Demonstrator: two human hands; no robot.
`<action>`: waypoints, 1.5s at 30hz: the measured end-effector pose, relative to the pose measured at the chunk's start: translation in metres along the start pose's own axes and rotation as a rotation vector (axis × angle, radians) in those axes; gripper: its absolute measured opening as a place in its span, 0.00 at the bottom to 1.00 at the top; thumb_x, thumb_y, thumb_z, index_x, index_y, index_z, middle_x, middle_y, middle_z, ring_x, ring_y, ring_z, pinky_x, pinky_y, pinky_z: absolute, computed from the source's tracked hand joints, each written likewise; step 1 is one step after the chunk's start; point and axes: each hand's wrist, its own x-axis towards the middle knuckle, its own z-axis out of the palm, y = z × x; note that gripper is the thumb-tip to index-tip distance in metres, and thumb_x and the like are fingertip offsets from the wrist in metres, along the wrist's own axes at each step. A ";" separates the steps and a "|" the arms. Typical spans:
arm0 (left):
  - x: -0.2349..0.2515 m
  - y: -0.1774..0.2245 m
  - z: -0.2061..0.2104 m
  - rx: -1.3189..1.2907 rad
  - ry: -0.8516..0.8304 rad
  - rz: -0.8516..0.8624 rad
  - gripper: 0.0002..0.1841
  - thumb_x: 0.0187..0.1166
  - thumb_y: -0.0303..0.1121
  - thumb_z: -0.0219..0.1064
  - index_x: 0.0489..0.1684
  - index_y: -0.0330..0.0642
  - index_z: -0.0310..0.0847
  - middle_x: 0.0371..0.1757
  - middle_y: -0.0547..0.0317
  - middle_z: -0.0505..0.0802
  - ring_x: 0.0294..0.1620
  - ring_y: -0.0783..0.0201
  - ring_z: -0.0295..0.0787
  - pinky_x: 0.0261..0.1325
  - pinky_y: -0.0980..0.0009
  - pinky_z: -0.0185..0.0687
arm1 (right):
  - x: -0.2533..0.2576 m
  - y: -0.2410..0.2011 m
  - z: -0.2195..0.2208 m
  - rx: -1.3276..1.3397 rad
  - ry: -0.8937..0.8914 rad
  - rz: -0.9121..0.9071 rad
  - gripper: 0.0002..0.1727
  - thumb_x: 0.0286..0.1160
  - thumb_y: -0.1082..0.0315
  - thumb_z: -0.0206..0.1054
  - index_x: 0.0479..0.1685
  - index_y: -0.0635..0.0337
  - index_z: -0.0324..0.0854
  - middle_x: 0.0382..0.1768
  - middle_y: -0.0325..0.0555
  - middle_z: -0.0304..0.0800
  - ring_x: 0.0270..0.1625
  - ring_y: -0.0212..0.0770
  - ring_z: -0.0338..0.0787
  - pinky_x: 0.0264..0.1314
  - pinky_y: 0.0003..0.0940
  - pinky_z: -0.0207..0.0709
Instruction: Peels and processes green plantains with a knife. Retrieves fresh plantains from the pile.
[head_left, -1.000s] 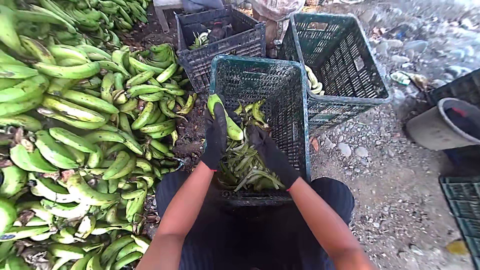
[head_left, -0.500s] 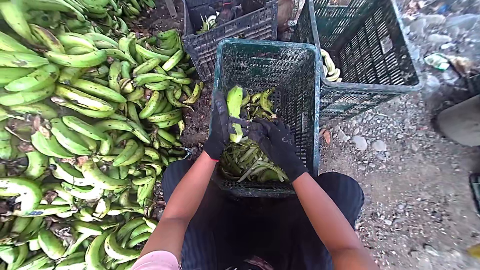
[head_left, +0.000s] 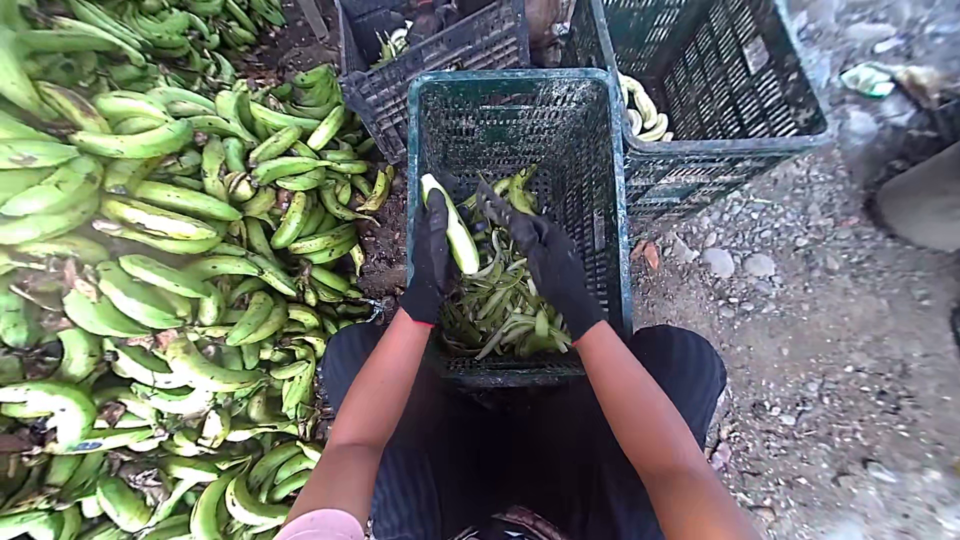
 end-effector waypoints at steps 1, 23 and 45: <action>0.002 0.000 -0.003 0.035 0.042 0.100 0.30 0.93 0.50 0.36 0.86 0.42 0.58 0.65 0.55 0.85 0.55 0.67 0.87 0.55 0.67 0.89 | -0.007 -0.002 0.009 -0.022 -0.024 -0.008 0.33 0.88 0.37 0.44 0.73 0.46 0.82 0.56 0.55 0.91 0.61 0.58 0.88 0.61 0.69 0.76; -0.006 -0.019 -0.002 0.181 0.146 0.225 0.32 0.94 0.48 0.31 0.85 0.33 0.57 0.71 0.51 0.82 0.65 0.71 0.81 0.70 0.71 0.79 | -0.007 -0.001 0.015 -0.069 0.034 0.012 0.37 0.85 0.32 0.39 0.79 0.41 0.78 0.65 0.56 0.87 0.70 0.59 0.84 0.67 0.69 0.73; -0.006 -0.009 -0.026 0.488 -0.490 -0.120 0.38 0.89 0.60 0.31 0.81 0.38 0.66 0.59 0.49 0.89 0.55 0.64 0.88 0.60 0.62 0.86 | -0.004 -0.002 0.009 -0.158 -0.028 0.069 0.33 0.88 0.36 0.43 0.77 0.41 0.80 0.65 0.59 0.86 0.69 0.64 0.83 0.63 0.72 0.73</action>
